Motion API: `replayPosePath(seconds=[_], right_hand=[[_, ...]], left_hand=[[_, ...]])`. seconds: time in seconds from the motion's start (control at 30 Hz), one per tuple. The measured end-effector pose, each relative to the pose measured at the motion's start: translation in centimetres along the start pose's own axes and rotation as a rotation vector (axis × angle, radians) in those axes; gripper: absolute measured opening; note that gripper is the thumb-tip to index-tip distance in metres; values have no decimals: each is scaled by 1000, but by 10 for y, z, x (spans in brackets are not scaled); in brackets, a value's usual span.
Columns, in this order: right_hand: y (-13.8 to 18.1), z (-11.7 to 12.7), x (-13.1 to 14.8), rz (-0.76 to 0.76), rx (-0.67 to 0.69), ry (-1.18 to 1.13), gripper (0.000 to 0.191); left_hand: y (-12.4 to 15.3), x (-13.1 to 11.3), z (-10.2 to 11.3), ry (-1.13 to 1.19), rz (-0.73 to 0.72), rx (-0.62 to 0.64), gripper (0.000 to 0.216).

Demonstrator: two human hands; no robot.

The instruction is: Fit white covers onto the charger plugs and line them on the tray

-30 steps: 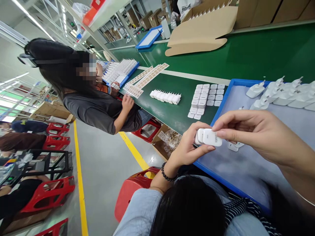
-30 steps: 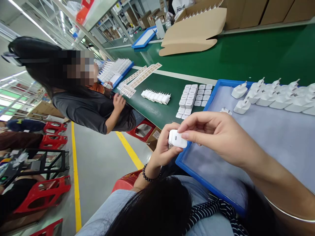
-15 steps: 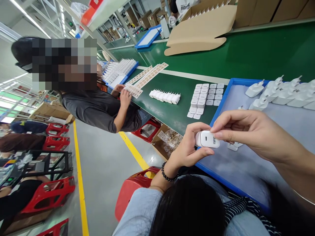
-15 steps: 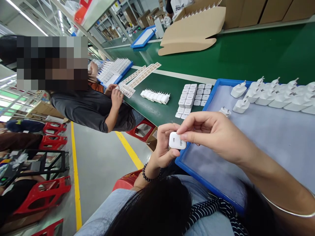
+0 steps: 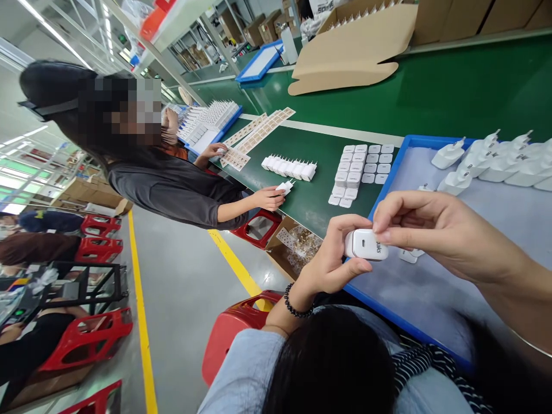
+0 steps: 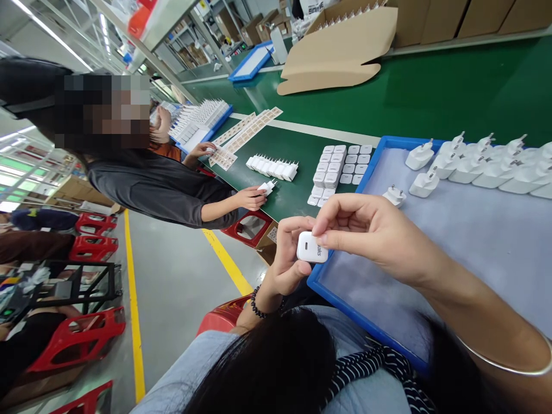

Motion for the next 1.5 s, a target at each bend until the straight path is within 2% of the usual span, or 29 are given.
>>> replayPosePath(seconds=[0.17,0.3,0.43,0.57,0.73,0.97,1.27,1.5], right_hand=[[1,0,0,6,-26,39,18],[3,-3,4,31,-43,104,17],[7,-5,8,43,-55,153,15],[10,-4,9,22,-88,167,20],[10,-4,8,7,-83,148,22],[9,-5,8,2,-79,141,25],[8,-3,7,-26,-33,108,30],[6,-2,7,-40,-3,69,29]], left_hand=[[-1,0,1,33,-52,3,56],[0,3,1,-2,-45,10,59],[0,2,1,-21,-102,30,57],[-2,-1,2,-75,-124,36,57],[-3,-1,1,-87,-183,21,57],[-6,-4,0,-39,-215,43,47],[-3,5,-3,-91,-238,66,54],[-3,2,-5,-18,-216,62,59]])
Point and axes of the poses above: each hand's wrist, its own y-axis away from the middle knuckle, its own z-axis out of the back of the hand, x = y × z, the point moved 1 cm from there along -y, towards the middle knuckle, and after that the axes turned 1 degree about z, right-handed, at the moved point
